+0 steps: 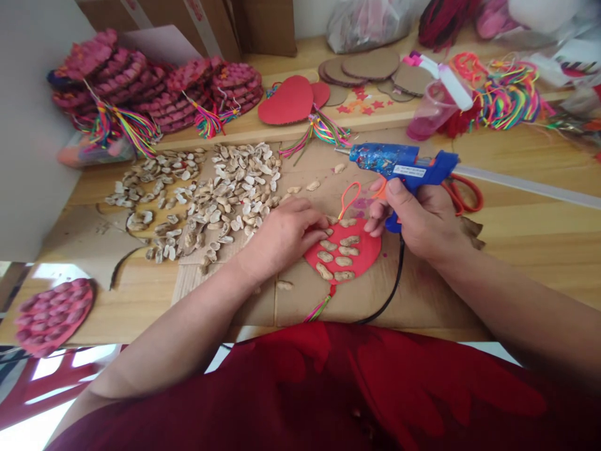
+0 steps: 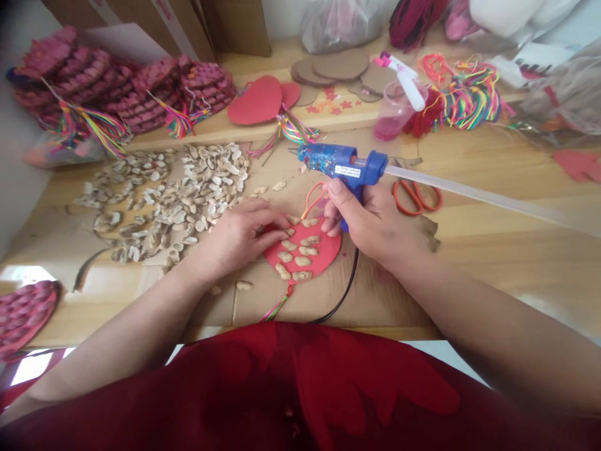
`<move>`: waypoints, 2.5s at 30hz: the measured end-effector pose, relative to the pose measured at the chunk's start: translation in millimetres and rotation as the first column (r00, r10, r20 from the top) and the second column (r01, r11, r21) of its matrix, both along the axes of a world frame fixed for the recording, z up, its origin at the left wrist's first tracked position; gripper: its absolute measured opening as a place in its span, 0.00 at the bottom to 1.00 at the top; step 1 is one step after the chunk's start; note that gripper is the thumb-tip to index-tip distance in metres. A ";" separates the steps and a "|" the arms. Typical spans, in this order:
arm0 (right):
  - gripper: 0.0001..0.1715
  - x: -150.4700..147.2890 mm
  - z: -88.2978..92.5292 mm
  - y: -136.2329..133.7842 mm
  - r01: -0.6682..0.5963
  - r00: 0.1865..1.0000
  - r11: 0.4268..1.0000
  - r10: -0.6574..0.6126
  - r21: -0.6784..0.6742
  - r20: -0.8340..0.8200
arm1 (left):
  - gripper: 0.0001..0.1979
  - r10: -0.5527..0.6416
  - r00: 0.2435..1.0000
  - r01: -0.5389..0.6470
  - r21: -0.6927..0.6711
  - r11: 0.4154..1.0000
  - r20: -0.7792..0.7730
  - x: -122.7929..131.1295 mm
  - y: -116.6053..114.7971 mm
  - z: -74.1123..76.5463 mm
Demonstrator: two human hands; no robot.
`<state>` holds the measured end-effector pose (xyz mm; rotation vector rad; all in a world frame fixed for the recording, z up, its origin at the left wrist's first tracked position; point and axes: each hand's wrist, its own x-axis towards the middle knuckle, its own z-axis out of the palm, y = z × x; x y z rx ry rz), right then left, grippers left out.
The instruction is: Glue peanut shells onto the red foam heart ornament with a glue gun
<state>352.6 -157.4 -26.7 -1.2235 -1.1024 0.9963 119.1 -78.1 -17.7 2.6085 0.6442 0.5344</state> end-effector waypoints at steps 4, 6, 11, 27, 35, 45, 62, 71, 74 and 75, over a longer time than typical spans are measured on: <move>0.21 -1.2 1.8 0.3 0.012 1.000 1.000 -0.012 0.007 0.002 | 0.02 -0.010 1.000 0.010 0.015 1.000 -0.018 0.3 2.0 -1.1; 0.21 -1.9 3.2 0.4 0.023 1.000 1.000 -0.023 0.012 0.004 | 0.01 -0.020 1.000 0.020 0.012 1.000 -0.014 0.4 2.9 -1.7; 0.23 -3.1 6.7 1.1 0.054 0.999 0.998 -0.054 -0.031 0.000 | 0.01 -0.019 1.000 0.019 -0.012 1.000 0.009 0.0 5.1 -3.5; 0.27 -24.1 35.8 -2.7 0.003 0.990 0.995 -0.018 -0.103 -0.141 | 0.12 0.183 0.872 0.079 -0.500 0.863 0.454 7.7 -1.4 0.3; 0.31 -48.9 45.1 0.2 0.027 0.990 0.994 -0.041 -0.102 -0.134 | 0.05 0.148 0.847 -0.006 -0.269 0.963 0.511 3.0 1.3 8.9; 0.30 -49.9 40.7 6.8 0.041 0.987 0.994 -0.056 -0.098 -0.149 | 0.05 0.114 0.877 -0.079 -0.095 0.992 0.466 -0.6 3.9 11.6; 0.30 -0.5 34.3 7.4 0.176 0.931 0.972 -0.114 -0.153 0.347 | 0.07 0.034 0.996 0.052 -0.815 0.577 0.087 -44.1 -62.2 18.1; 0.23 -3.5 34.8 9.8 0.218 0.934 0.970 -0.175 -0.108 0.312 | 0.05 0.166 0.970 -0.009 -0.653 0.757 0.179 -11.2 -90.4 1.3; 0.24 -2.1 32.5 10.9 0.207 0.937 0.972 -0.166 -0.109 0.306 | 0.04 0.123 0.972 0.001 -0.529 0.849 0.199 -5.4 -91.8 -0.5; 0.24 -0.3 31.6 11.1 0.217 0.931 0.971 -0.177 -0.096 0.319 | 0.04 0.110 0.972 0.011 -0.508 0.862 0.208 -4.3 -92.2 -0.9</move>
